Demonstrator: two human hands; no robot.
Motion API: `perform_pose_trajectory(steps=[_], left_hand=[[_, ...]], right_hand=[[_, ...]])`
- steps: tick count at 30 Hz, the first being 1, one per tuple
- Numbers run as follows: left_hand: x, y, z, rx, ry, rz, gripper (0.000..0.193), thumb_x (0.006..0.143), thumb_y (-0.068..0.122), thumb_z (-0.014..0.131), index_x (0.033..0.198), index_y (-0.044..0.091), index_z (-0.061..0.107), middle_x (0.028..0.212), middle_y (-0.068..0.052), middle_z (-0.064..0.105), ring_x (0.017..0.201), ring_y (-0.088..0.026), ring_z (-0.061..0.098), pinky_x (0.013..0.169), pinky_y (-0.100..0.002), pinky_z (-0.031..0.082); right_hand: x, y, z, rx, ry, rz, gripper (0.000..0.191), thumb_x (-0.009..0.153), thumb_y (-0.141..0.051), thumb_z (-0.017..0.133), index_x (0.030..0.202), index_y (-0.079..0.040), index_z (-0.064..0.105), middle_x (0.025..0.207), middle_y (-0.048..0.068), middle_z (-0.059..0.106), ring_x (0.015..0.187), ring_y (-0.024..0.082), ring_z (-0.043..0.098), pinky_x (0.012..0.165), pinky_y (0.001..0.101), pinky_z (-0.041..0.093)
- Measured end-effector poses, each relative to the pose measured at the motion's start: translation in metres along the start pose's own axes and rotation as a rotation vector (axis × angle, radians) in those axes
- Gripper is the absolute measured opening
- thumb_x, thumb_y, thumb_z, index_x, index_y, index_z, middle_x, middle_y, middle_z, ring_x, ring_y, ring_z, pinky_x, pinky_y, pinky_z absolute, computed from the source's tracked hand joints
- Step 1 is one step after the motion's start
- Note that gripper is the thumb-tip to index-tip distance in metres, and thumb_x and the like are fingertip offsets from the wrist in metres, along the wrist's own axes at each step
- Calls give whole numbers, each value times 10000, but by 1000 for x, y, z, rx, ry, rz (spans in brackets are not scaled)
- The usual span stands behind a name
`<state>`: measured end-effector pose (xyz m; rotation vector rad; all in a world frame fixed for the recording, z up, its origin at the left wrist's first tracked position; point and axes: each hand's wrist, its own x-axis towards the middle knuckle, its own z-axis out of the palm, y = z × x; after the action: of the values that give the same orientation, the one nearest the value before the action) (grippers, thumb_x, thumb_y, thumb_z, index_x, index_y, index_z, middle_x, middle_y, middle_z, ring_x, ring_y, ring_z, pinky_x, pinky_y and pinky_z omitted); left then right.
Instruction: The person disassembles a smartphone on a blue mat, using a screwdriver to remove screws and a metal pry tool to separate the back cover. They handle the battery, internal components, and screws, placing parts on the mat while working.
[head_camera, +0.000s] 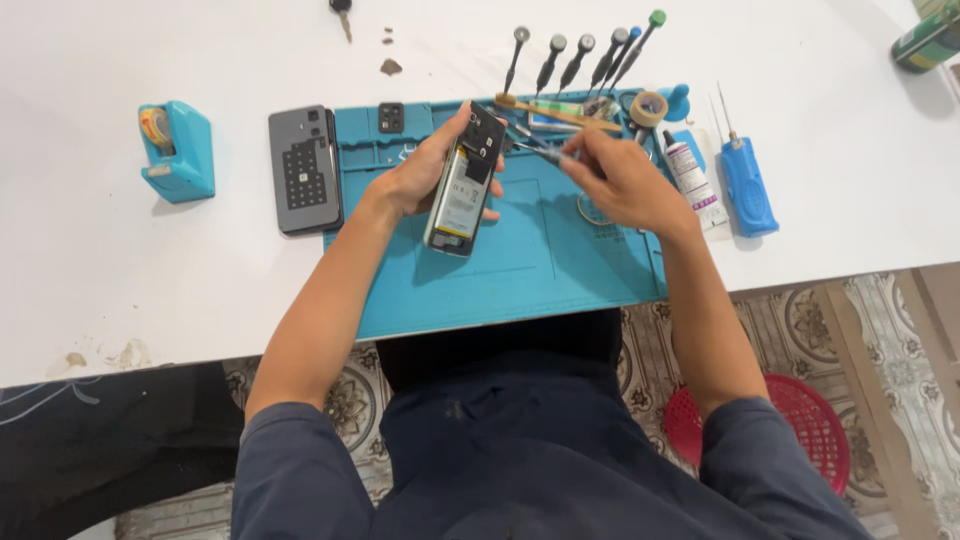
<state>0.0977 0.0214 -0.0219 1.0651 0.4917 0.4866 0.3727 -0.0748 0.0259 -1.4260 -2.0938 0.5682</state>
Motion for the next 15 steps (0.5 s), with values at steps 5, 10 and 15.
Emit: perform_pose_trajectory(steps=[5, 10, 15], left_hand=[[1, -5, -1, -27, -36, -61, 743, 983, 705, 333, 1431, 131, 477, 1005, -88, 640, 849, -242, 713, 793, -573, 658], [1, -7, -4, -16, -90, -32, 744, 982, 706, 300, 1445, 148, 466, 997, -87, 636, 850, -235, 722, 800, -566, 657], [0, -8, -5, -27, -90, -45, 735, 1000, 689, 295, 1441, 129, 479, 1006, -88, 645, 847, -230, 722, 803, -560, 658]], right_hand=[[10, -6, 18, 46, 161, -69, 201, 1049, -170, 649, 1059, 31, 650, 633, 67, 563, 531, 131, 477, 511, 320, 364], [8, -10, 21, 50, 140, -42, 204, 1044, -166, 647, 1050, 36, 671, 594, 61, 539, 504, 140, 453, 489, 328, 347], [9, -9, 23, 67, 146, -59, 206, 1052, -167, 642, 1051, 37, 669, 596, 53, 540, 496, 134, 457, 480, 329, 345]])
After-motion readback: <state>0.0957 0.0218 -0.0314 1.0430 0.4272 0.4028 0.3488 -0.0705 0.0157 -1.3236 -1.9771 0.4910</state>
